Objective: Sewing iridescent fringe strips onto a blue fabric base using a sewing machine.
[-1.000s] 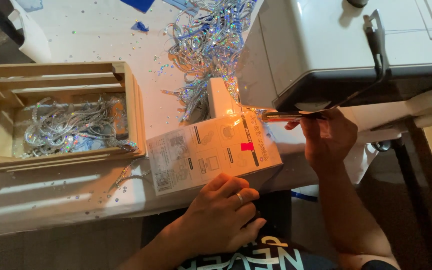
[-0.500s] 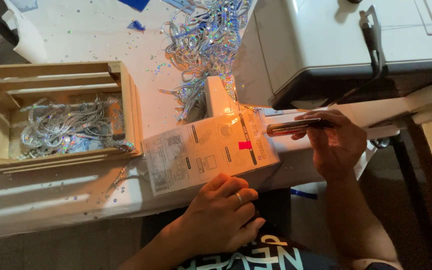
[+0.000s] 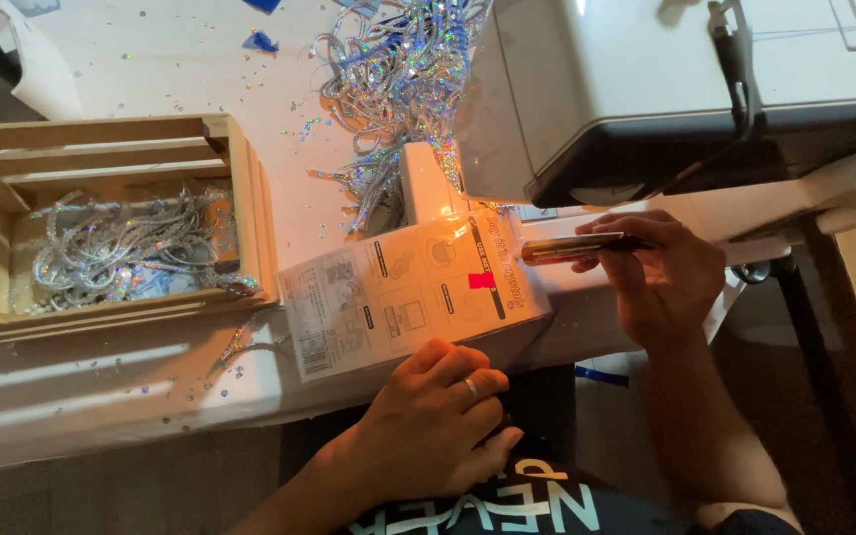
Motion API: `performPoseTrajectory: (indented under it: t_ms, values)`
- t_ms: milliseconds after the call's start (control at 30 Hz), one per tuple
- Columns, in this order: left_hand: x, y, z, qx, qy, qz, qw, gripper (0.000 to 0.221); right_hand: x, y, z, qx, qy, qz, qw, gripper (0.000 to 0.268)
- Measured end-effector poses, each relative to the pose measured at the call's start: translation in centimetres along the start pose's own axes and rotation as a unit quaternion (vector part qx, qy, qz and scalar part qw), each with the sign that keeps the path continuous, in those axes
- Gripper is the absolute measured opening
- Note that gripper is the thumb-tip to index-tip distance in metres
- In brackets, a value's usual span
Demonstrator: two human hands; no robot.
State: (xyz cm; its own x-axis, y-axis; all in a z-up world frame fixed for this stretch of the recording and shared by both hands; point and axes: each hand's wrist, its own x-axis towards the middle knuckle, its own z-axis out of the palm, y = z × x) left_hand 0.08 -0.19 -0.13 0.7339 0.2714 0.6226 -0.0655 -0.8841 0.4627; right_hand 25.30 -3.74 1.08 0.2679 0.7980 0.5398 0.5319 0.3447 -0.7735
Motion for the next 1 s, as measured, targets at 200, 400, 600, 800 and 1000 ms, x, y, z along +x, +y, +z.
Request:
performPoseTrajectory:
  t_ms: [200, 400, 600, 800, 1000]
  values:
    - [0.0, 0.0, -0.2, 0.007, -0.002, 0.0, 1.0, 0.027, 0.2, -0.4, 0.2, 0.012, -0.006, 0.006, 1.0, 0.021]
    - [0.1, -0.1, -0.1, -0.009, -0.016, -0.002, 1.0, 0.028, -0.6, -0.8, -1.1, -0.04, -0.041, -0.081, 0.995, 0.026]
    - [0.2, 0.0, -0.2, 0.004, -0.021, 0.0, 1.0, 0.031, -0.3, -1.2, -0.8, -0.032, -0.032, -0.059, 0.997, 0.019]
    - [0.1, 0.0, -0.1, 0.011, -0.027, -0.003, 1.0, 0.037, -1.5, -1.0, -1.7, 0.003, -0.048, -0.047, 0.998, 0.021]
    - [-0.2, -0.1, 0.0, 0.017, -0.031, -0.003, 0.999, 0.038, -0.9, -1.3, -1.4, -0.028, -0.041, -0.055, 0.997, 0.019]
